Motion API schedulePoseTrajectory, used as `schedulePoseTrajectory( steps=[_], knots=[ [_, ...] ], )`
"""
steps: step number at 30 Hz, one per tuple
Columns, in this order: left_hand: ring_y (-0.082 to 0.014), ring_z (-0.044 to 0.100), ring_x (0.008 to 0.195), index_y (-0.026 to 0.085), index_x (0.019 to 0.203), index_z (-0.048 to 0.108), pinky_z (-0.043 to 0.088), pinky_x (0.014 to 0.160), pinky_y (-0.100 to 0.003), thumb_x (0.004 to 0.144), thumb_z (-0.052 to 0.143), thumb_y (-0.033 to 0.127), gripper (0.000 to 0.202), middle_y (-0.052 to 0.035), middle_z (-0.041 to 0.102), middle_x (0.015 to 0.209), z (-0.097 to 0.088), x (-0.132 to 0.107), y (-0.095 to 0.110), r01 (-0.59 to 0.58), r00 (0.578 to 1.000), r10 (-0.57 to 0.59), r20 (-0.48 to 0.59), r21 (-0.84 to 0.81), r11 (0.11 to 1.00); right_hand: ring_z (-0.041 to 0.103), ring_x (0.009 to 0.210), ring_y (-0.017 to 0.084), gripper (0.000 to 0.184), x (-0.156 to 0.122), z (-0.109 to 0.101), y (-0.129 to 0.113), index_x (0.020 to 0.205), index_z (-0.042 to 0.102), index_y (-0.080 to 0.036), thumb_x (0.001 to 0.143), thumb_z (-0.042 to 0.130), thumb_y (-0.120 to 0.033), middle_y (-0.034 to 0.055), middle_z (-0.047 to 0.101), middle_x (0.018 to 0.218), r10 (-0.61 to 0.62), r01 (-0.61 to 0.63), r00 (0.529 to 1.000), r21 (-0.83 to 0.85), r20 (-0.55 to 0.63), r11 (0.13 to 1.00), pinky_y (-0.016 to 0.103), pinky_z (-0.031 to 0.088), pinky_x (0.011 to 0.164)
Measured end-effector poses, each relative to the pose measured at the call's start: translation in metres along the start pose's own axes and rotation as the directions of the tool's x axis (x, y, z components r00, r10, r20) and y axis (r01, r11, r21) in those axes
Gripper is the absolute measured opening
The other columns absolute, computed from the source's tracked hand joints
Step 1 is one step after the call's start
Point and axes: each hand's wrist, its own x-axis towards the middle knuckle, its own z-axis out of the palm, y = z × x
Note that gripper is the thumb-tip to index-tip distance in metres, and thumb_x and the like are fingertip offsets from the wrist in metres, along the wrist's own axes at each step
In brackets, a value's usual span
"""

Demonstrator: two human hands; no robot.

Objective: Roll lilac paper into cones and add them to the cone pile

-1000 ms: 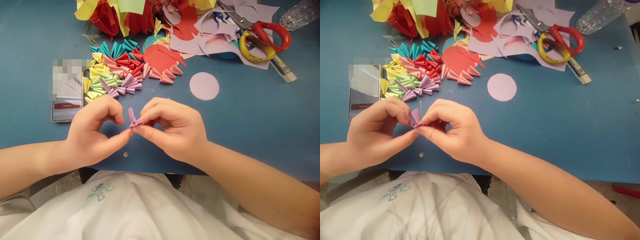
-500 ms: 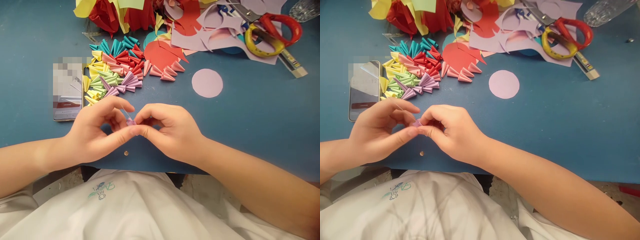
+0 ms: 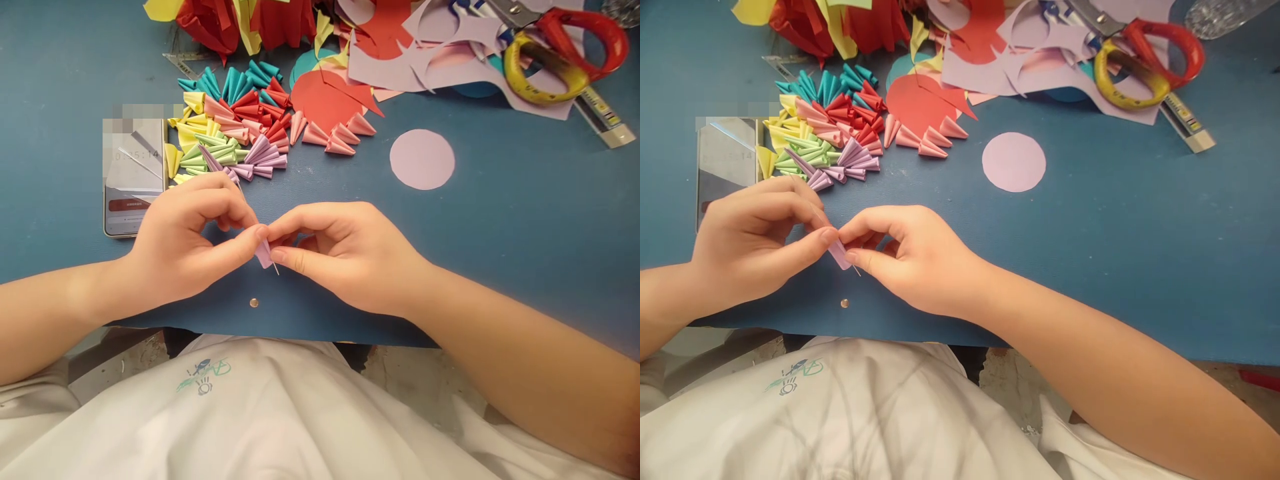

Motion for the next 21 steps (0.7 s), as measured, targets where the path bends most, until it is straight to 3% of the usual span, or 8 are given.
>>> schedulePoseTrajectory(
  steps=[9,17,21],
  knots=[
    [-0.0183,0.063,0.076,0.021,0.086,0.075,0.05,0.066,-0.037,0.09,0.078,0.019,0.006,-0.0029,0.071,0.083,-0.0039,0.0037,0.001,0.106,0.984,-0.095,0.149,-0.068,0.992,0.073,0.076,0.014,0.009,-0.002,0.0035,0.0033,0.097,0.067,-0.02,0.095,0.071,-0.012,0.0014,0.078,0.09,-0.036,0.031,0.998,-0.101,-0.047,0.994,0.026,0.057,0.062],
    [-0.0145,0.062,0.074,0.021,0.08,0.071,0.049,0.067,-0.031,0.091,0.073,0.015,0.013,-0.0002,0.07,0.081,-0.0022,0.0002,0.0013,0.142,0.986,-0.135,0.095,-0.076,0.987,0.071,0.079,0.015,0.021,-0.0034,0.0009,0.0051,0.09,0.056,-0.024,0.09,0.071,-0.009,0.0001,0.074,0.09,-0.06,0.057,0.998,-0.133,-0.013,0.989,0.026,0.054,0.062],
    [-0.0147,0.061,0.073,0.02,0.078,0.068,0.048,0.066,-0.031,0.094,0.069,0.017,0.017,-0.0013,0.068,0.08,-0.0016,0.0006,0.0009,0.101,0.986,-0.101,0.136,0.005,0.995,0.065,0.073,0.014,0.024,-0.0042,0.0023,0.0052,0.085,0.052,-0.024,0.09,0.071,-0.011,-0.001,0.07,0.083,-0.054,0.052,0.999,-0.182,-0.006,0.982,0.026,0.049,0.06]
  ],
)
